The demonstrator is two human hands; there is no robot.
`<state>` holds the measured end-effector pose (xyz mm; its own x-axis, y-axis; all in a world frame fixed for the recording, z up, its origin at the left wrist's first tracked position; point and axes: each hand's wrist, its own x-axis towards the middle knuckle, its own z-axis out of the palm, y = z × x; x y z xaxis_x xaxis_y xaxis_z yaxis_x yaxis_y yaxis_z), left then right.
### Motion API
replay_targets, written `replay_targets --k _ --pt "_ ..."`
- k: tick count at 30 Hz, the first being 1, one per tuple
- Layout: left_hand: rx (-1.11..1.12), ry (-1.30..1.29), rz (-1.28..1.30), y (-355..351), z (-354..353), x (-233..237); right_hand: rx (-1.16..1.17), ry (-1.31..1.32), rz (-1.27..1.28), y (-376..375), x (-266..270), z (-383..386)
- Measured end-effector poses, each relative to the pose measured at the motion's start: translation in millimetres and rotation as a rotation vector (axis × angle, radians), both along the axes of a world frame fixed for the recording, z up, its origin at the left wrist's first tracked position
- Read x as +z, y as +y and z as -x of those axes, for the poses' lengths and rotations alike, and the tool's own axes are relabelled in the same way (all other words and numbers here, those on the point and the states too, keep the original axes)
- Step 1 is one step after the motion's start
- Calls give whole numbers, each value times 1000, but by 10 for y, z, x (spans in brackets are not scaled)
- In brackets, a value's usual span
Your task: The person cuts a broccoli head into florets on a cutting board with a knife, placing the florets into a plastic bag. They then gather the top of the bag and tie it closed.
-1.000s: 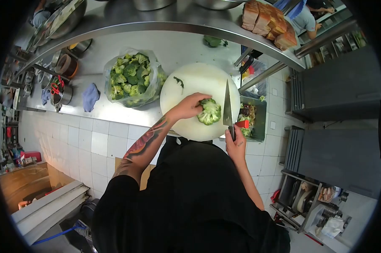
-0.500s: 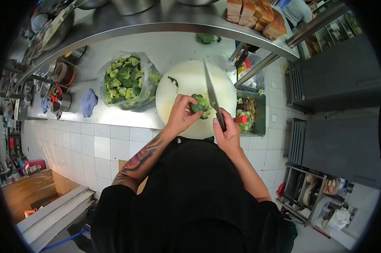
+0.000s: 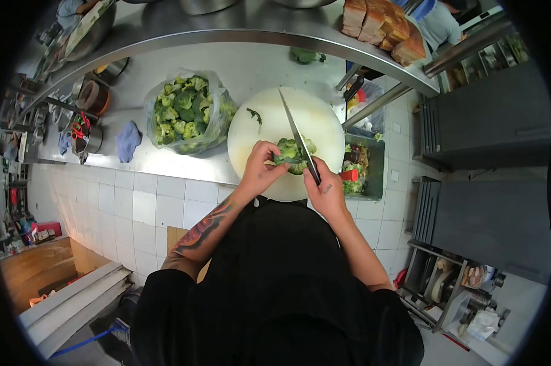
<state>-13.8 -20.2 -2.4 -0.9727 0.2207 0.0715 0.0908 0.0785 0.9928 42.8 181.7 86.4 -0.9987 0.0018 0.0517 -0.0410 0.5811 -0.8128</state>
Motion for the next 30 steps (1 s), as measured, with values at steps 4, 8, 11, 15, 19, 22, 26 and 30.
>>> replay_targets --k 4,8,11,15,19,22,26,30 --pt "-130 -381 -490 -324 53 165 -31 -76 40 40 4 -42" --pt "-192 -526 -292 -447 195 280 -35 -120 47 84 6 -114" --pt "-408 -323 37 -280 337 414 -29 -117 73 93 16 -166" --pt "-361 -243 53 -73 479 152 -44 -22 33 138 -8 -165" --pt "-116 321 308 6 329 327 -116 109 104 46 216 -126" --pt "-59 299 355 32 195 363 -119 203 160 -28 305 -96" --pt "-25 304 333 57 137 322 -80 137 123 -42 103 -58" --pt "-10 235 316 33 115 256 -80 -78 71 -24 -122 -52"
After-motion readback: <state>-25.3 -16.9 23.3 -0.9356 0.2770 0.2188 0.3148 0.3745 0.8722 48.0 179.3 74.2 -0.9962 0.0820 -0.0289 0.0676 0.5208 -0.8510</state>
